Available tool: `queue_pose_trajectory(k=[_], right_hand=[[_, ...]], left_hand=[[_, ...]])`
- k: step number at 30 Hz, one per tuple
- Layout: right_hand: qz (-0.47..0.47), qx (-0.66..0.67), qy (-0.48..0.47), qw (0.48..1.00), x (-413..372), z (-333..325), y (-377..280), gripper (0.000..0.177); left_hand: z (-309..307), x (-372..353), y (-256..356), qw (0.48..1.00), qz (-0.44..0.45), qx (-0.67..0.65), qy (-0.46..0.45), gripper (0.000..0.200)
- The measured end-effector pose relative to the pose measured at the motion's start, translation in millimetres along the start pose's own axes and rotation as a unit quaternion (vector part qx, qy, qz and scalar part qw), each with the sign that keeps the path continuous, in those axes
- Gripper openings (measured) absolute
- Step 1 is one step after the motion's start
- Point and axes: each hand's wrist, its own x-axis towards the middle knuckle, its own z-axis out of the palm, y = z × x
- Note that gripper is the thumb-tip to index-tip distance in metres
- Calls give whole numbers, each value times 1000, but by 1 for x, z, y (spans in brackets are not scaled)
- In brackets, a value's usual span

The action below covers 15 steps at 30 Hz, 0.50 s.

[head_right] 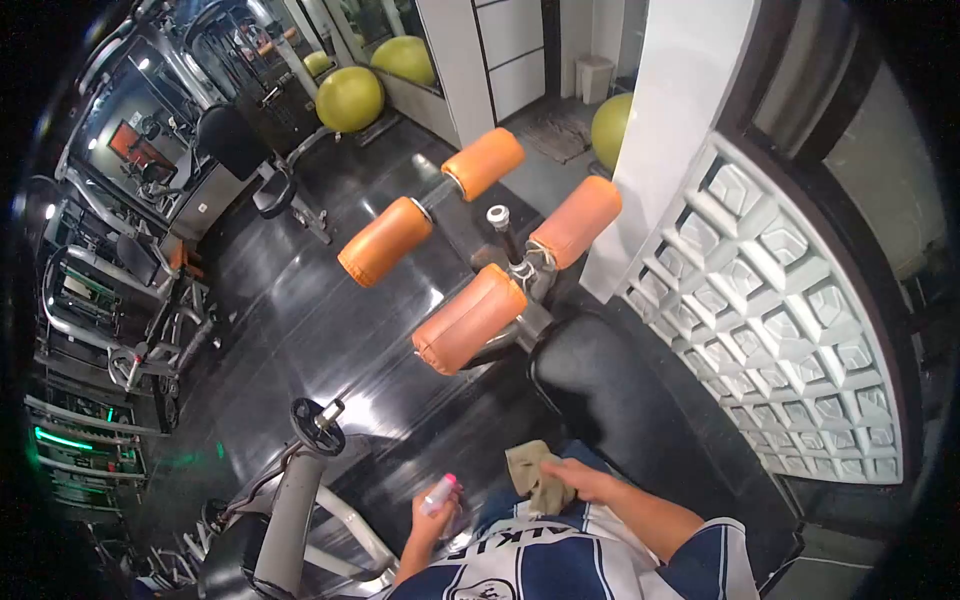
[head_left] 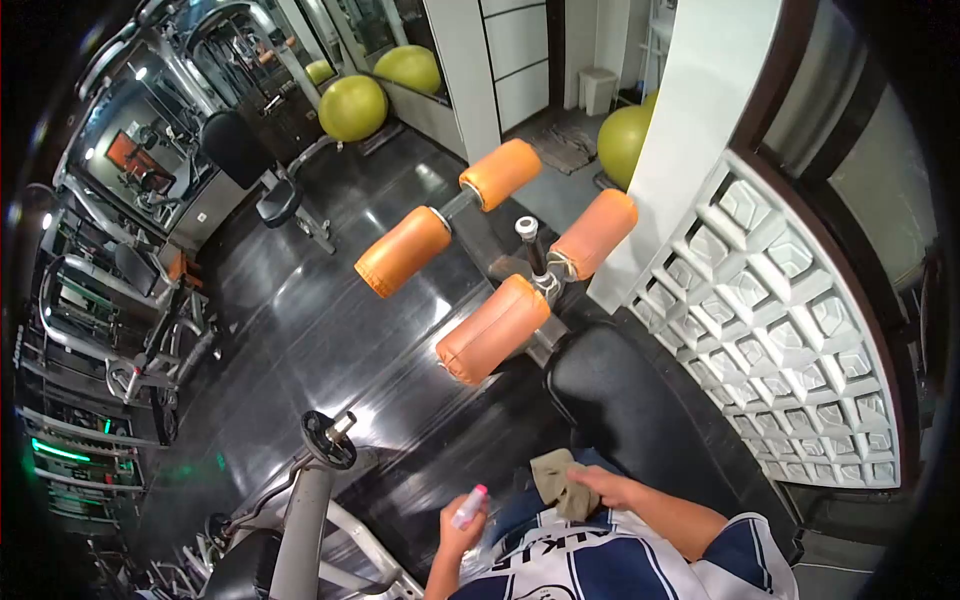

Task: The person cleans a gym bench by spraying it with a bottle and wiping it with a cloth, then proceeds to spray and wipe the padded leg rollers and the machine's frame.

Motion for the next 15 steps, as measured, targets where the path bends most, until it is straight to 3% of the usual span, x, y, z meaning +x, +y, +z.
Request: queue_pose_trajectory(k=[1, 2, 3, 4, 6, 7, 9, 10, 12, 15], right_hand=[[32, 101, 9, 994, -6, -3, -2, 49], [29, 59, 72, 995, -12, -4, -11, 52], [75, -18, 200, 977, -4, -9, -18, 52], [27, -83, 196, 977, 0, -16, -26, 52], [-55, -129, 162, 977, -13, -4, -57, 48], [-96, -68, 83, 990, -35, 17, -81, 44], [-135, -100, 87, 982, -71, 57, -124, 42], [-139, -107, 88, 980, -76, 68, -130, 42], [-333, -155, 95, 925, -81, 86, -143, 43], [-407, -100, -63, 906, -109, 115, -173, 57]], left_hand=[[0, 4, 22, 998, -44, -38, 6, 18], [-1, 12, 37, 999, -12, -45, 7, 18], [-1, 17, 47, 998, 19, -52, 10, 17], [-1, 23, 50, 998, 27, -58, 13, 17], [-5, 38, 46, 986, 165, -9, 24, 18], [-12, 38, 42, 994, 101, -29, -3, 28], [-17, 33, 60, 994, 53, -89, -21, 31], [-18, 34, 59, 995, 86, -51, -11, 29], [-22, 32, 55, 993, 112, -47, -11, 28], [-27, 21, 57, 993, 111, -42, -13, 26]])
